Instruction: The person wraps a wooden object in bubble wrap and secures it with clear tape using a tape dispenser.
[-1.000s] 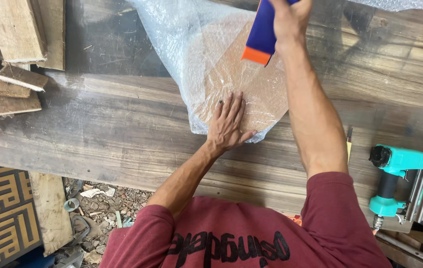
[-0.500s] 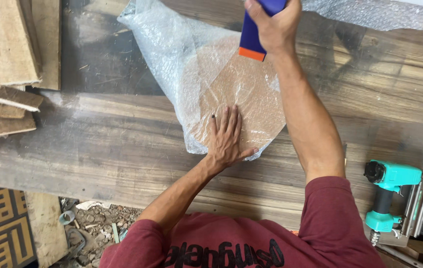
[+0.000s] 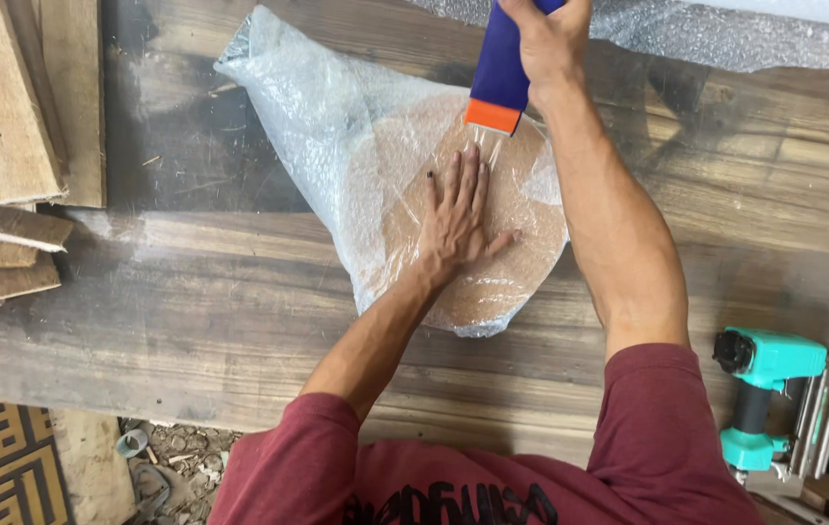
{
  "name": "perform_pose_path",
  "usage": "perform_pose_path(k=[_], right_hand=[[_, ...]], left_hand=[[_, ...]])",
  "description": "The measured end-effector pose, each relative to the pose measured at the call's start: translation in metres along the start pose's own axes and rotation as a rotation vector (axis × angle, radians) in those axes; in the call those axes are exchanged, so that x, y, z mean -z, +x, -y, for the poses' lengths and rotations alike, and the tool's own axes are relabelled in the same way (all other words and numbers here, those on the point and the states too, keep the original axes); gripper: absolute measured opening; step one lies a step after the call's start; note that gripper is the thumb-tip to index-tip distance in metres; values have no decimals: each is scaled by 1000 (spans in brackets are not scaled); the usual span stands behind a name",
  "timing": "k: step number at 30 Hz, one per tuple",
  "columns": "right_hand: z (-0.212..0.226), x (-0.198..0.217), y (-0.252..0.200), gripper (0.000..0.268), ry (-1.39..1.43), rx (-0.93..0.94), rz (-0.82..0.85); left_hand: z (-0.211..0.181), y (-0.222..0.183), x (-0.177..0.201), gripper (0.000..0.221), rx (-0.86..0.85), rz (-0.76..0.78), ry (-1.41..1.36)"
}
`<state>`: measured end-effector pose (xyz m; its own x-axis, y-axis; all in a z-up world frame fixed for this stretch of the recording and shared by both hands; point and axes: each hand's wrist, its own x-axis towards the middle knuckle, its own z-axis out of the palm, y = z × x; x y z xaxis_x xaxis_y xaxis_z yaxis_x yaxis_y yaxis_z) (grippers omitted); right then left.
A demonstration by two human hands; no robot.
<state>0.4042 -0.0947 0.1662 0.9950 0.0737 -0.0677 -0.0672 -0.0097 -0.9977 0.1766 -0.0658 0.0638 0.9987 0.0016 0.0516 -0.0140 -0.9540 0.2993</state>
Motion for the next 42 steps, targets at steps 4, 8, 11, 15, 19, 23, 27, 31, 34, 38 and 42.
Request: perform_pose_path(k=[4, 8, 11, 15, 19, 23, 27, 31, 34, 38, 42], right_hand=[[-12, -4, 31, 37, 92, 224, 77], [-22, -7, 44, 49, 80, 279, 142], [-20, -7, 59, 59, 65, 339, 186], [-20, -9, 69, 68, 48, 411, 227], [-27, -14, 43, 62, -287, 658, 102], [-39, -27, 20, 55, -360, 910, 141], [-69, -41, 30, 56, -681, 1142, 64], [-86, -20, 46, 45, -940, 1347, 128], [-63, -3, 41, 52, -920, 1246, 69], [-40, 36, 25, 57, -759, 1130, -133], [8, 68, -31, 63, -669, 952, -182]], left_hand=[[1, 4, 2, 118, 13, -43, -9], [1, 4, 6, 120, 23, 66, -104], [0, 5, 8, 121, 33, 58, -103], [-7, 21, 7, 124, 103, -49, -48], [6, 69, 10, 127, 69, 26, -12], [12, 78, -4, 123, 49, 39, 21], [13, 82, 1, 116, 38, 155, 84], [12, 76, 2, 121, 50, 145, 55], [13, 84, 7, 127, 63, 98, 39], [11, 105, 29, 145, 50, 206, 74], [22, 142, 46, 139, -11, 294, 37]])
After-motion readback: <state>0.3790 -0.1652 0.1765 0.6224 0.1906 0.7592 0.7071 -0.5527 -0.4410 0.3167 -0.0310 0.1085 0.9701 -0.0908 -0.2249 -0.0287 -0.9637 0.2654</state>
